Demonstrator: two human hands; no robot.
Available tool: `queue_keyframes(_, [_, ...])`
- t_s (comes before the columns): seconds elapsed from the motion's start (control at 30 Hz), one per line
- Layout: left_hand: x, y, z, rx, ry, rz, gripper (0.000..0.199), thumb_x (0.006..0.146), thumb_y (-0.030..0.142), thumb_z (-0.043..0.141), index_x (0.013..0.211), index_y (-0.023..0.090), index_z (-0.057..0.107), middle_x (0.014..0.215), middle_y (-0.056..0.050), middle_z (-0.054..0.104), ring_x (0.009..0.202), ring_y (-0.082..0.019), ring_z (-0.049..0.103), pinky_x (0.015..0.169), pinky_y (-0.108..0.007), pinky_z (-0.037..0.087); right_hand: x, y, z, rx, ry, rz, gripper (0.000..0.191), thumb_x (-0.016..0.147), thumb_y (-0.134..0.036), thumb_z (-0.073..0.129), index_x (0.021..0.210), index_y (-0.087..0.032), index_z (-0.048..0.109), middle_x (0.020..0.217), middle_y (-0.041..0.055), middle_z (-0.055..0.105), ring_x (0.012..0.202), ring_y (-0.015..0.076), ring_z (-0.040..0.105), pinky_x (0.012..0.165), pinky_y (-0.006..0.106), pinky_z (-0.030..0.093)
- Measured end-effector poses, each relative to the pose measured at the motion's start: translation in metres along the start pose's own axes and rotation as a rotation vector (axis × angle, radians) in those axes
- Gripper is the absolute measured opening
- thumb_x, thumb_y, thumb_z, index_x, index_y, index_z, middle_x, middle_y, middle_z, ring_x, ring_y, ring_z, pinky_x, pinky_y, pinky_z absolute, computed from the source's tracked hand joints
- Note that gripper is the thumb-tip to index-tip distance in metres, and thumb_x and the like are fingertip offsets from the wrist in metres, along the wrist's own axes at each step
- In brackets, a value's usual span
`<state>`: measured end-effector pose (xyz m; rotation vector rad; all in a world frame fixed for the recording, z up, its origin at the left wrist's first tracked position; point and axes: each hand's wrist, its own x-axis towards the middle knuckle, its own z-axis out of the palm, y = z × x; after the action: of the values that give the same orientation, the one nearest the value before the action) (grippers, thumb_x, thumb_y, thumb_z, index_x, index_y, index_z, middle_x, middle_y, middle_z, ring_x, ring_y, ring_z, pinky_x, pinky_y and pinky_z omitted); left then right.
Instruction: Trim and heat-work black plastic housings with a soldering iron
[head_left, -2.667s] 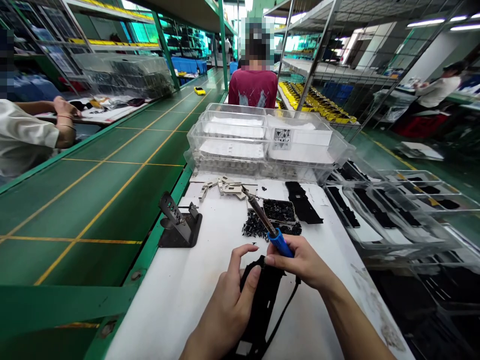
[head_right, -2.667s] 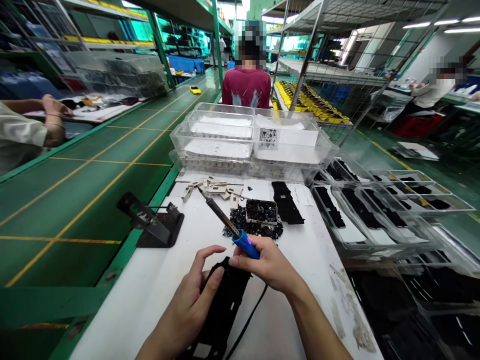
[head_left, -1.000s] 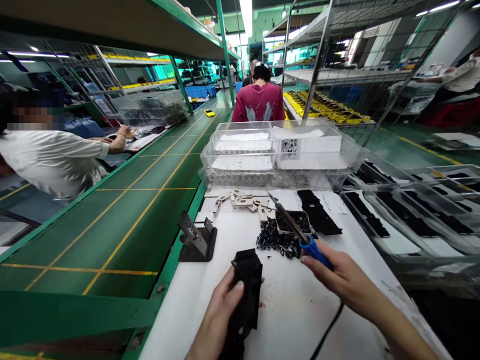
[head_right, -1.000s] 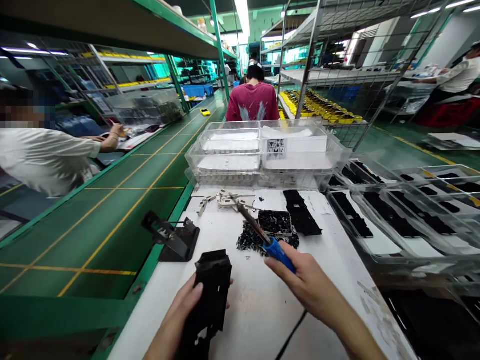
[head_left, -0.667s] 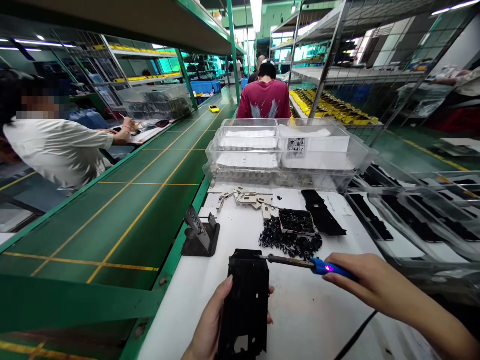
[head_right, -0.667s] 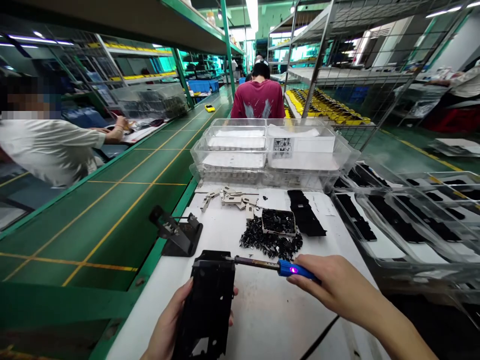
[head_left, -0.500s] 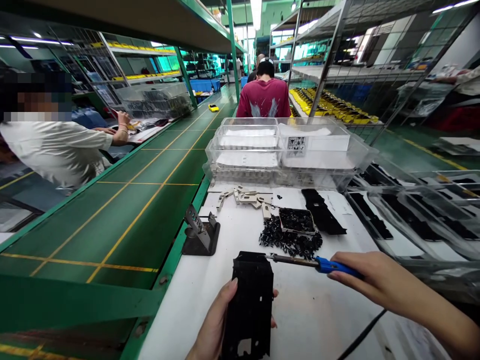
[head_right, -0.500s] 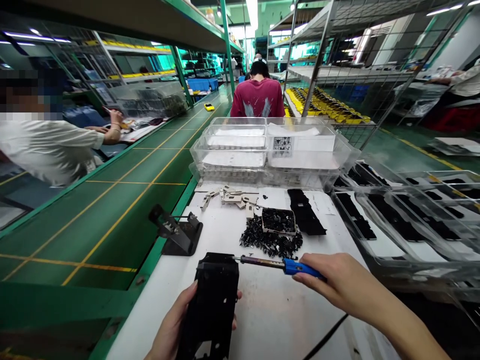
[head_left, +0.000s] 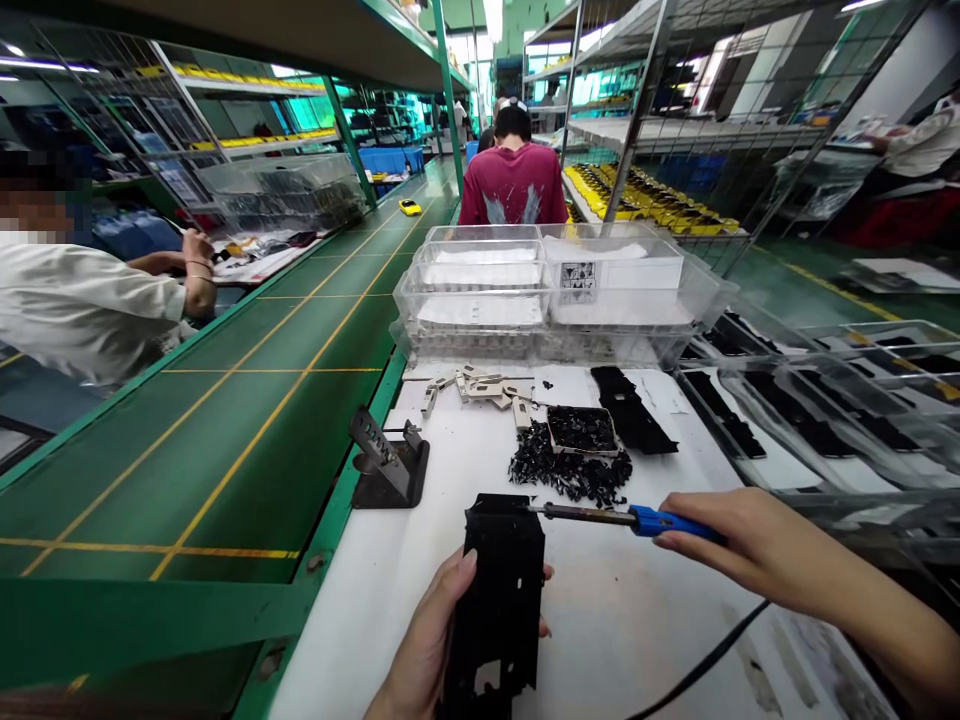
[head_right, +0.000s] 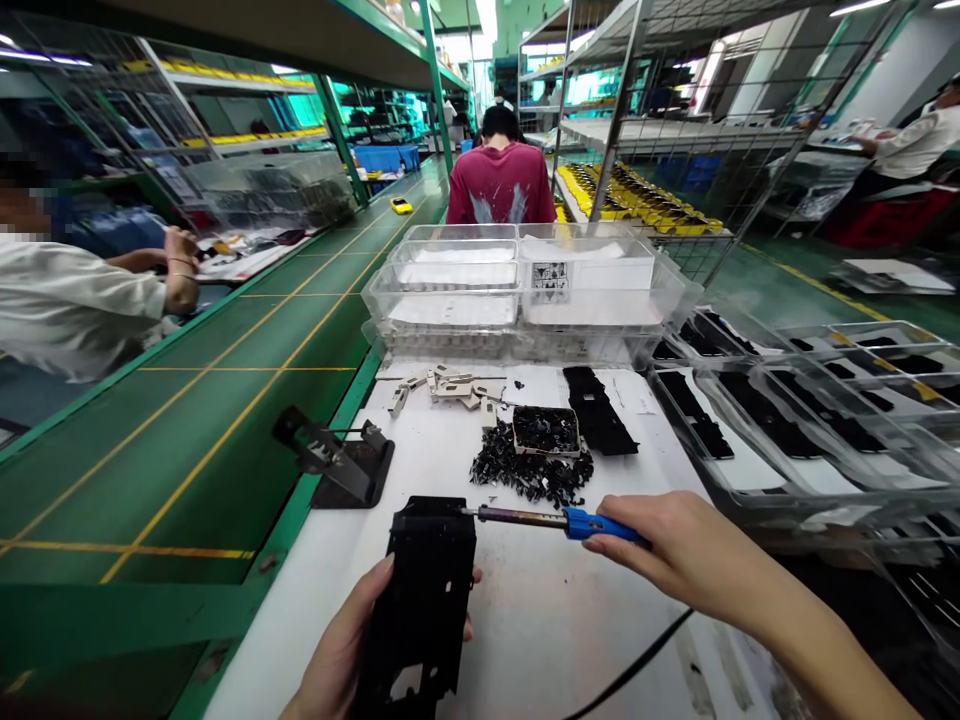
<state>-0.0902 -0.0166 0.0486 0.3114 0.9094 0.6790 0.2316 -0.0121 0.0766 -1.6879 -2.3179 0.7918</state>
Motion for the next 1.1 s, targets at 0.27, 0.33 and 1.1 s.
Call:
queue_keyframes(0.27, [-0.001, 0.001, -0.001, -0.005, -0.01, -0.012, 0.063, 0.082, 0.056, 0.064, 0.123, 0.009, 0.054, 0.114, -0.023, 0.071, 0.077, -0.027, 0.073, 0.058, -0.031, 0.054, -0.001, 0.0, -0.001, -0.013, -0.023, 0.003, 0.041, 0.099, -0.055, 0.042, 0.082, -0.022, 0.06, 0.069, 0.0011, 0.06, 0.059, 0.0163, 0.055, 0.057, 0.027, 0.03])
queue_keyframes(0.33, [-0.002, 0.002, -0.001, -0.008, -0.011, -0.019, 0.062, 0.082, 0.056, 0.063, 0.123, 0.01, 0.054, 0.115, -0.023, 0.071, 0.077, -0.028, 0.073, 0.059, -0.032, 0.054, -0.001, 0.001, -0.001, -0.002, -0.018, 0.004, 0.039, 0.099, -0.053, 0.044, 0.083, -0.022, 0.061, 0.069, 0.0013, 0.061, 0.059, 0.0164, 0.055, 0.057, 0.027, 0.03])
queue_keyframes(1.1, [0.002, 0.006, -0.011, -0.151, -0.236, -0.011, 0.052, 0.086, 0.054, 0.059, 0.111, 0.01, 0.071, 0.108, -0.017, 0.075, 0.079, -0.026, 0.074, 0.06, -0.03, 0.058, -0.034, 0.001, 0.017, 0.177, 0.557, 0.175, 0.03, 0.096, -0.05, 0.048, 0.095, -0.025, 0.065, 0.065, 0.0025, 0.061, 0.054, 0.0187, 0.055, 0.051, 0.029, 0.042])
